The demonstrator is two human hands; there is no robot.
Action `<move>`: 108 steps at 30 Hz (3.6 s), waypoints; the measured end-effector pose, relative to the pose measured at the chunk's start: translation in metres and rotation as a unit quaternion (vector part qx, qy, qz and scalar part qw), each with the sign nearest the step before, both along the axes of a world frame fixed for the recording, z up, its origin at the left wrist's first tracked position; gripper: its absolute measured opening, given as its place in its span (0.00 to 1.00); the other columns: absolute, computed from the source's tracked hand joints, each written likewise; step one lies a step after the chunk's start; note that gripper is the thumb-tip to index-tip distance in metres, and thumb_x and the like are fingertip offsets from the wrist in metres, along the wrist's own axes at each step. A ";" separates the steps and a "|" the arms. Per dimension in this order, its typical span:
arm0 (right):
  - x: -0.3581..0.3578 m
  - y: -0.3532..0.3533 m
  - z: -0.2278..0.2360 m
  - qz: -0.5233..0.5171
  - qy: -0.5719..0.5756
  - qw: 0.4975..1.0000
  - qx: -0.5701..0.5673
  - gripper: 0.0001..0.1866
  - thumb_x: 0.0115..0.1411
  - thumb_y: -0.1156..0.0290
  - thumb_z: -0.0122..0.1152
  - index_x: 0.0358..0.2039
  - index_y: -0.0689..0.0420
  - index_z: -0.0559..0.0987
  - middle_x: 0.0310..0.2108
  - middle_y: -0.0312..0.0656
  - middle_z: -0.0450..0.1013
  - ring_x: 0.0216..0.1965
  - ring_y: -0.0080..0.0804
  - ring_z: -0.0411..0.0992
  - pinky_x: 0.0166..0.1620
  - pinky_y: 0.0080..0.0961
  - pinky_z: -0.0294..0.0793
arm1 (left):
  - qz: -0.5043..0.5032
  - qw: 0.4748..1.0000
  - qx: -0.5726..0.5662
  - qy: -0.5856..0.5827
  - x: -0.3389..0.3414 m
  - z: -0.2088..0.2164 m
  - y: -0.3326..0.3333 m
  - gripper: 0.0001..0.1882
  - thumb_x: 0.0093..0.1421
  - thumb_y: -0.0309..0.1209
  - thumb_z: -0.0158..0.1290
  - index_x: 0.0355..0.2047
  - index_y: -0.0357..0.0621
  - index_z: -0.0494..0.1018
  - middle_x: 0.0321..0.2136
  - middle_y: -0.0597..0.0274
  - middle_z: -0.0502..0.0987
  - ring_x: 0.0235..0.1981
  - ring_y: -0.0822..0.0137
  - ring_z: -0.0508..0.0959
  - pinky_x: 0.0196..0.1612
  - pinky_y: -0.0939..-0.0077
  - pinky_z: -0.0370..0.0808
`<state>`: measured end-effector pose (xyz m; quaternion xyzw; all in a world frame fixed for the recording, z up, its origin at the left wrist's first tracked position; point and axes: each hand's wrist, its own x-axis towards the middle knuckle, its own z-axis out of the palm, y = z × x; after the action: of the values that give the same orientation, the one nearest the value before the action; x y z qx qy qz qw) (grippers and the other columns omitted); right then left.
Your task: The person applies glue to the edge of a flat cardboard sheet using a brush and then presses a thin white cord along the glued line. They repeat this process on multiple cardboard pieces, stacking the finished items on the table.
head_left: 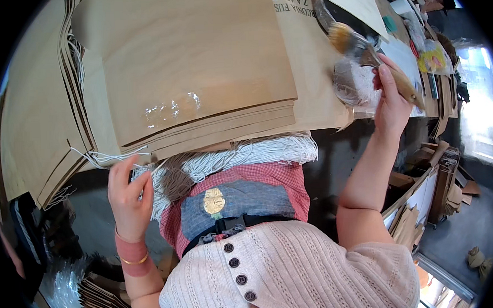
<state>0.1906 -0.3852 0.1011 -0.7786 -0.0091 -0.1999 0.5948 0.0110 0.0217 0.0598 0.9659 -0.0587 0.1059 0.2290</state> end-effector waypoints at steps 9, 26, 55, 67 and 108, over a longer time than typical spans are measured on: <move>-0.055 0.027 -0.037 0.149 -0.094 0.874 -0.452 0.21 0.49 0.83 0.54 0.46 0.60 0.77 0.46 0.47 0.72 0.48 0.43 0.70 0.50 0.35 0.70 | -0.057 0.914 -0.397 0.062 -0.046 0.064 0.000 0.05 0.49 0.26 0.50 0.20 0.37 0.68 0.21 0.53 0.75 0.25 0.61 0.72 0.30 0.71 0.69; -0.078 0.010 0.062 0.471 0.057 0.877 -0.080 0.04 0.51 0.75 0.62 0.29 0.59 0.82 0.21 0.36 0.71 0.26 0.28 0.70 0.35 0.25 0.68 | 0.080 0.932 -0.349 -0.062 -0.067 0.076 0.130 0.07 0.59 0.23 0.48 0.24 0.34 0.67 0.22 0.65 0.63 0.24 0.75 0.60 0.27 0.83 0.54; 0.004 0.057 -0.090 0.337 0.328 0.877 0.093 0.16 0.49 0.84 0.63 0.23 0.54 0.64 0.20 0.27 0.62 0.22 0.14 0.64 0.23 0.13 0.64 | 0.051 0.980 0.125 -0.149 0.047 -0.043 0.033 0.14 0.50 0.19 0.52 0.40 0.38 0.72 0.36 0.52 0.73 0.39 0.52 0.73 0.43 0.61 0.70; -0.002 0.061 -0.103 0.239 0.322 0.907 0.129 0.11 0.49 0.82 0.63 0.26 0.57 0.69 0.19 0.29 0.63 0.24 0.14 0.64 0.26 0.12 0.63 | -0.066 0.996 0.005 -0.056 0.058 -0.047 0.028 0.20 0.50 0.15 0.48 0.46 0.37 0.71 0.41 0.53 0.71 0.41 0.53 0.72 0.44 0.64 0.70; -0.022 0.094 -0.125 0.038 0.054 0.879 -0.472 0.31 0.58 0.58 0.58 0.55 0.68 0.66 0.59 0.62 0.57 0.62 0.55 0.54 0.61 0.42 0.55 | 0.086 0.996 0.000 0.020 0.059 -0.069 0.029 0.39 0.63 0.46 0.47 0.61 0.26 0.48 0.63 0.35 0.49 0.65 0.42 0.48 0.66 0.56 0.47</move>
<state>0.1685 -0.2913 -0.0237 -0.9756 -0.0996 -0.1073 0.1634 0.0703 0.0508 -0.0091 0.9692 0.0289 0.1058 0.2203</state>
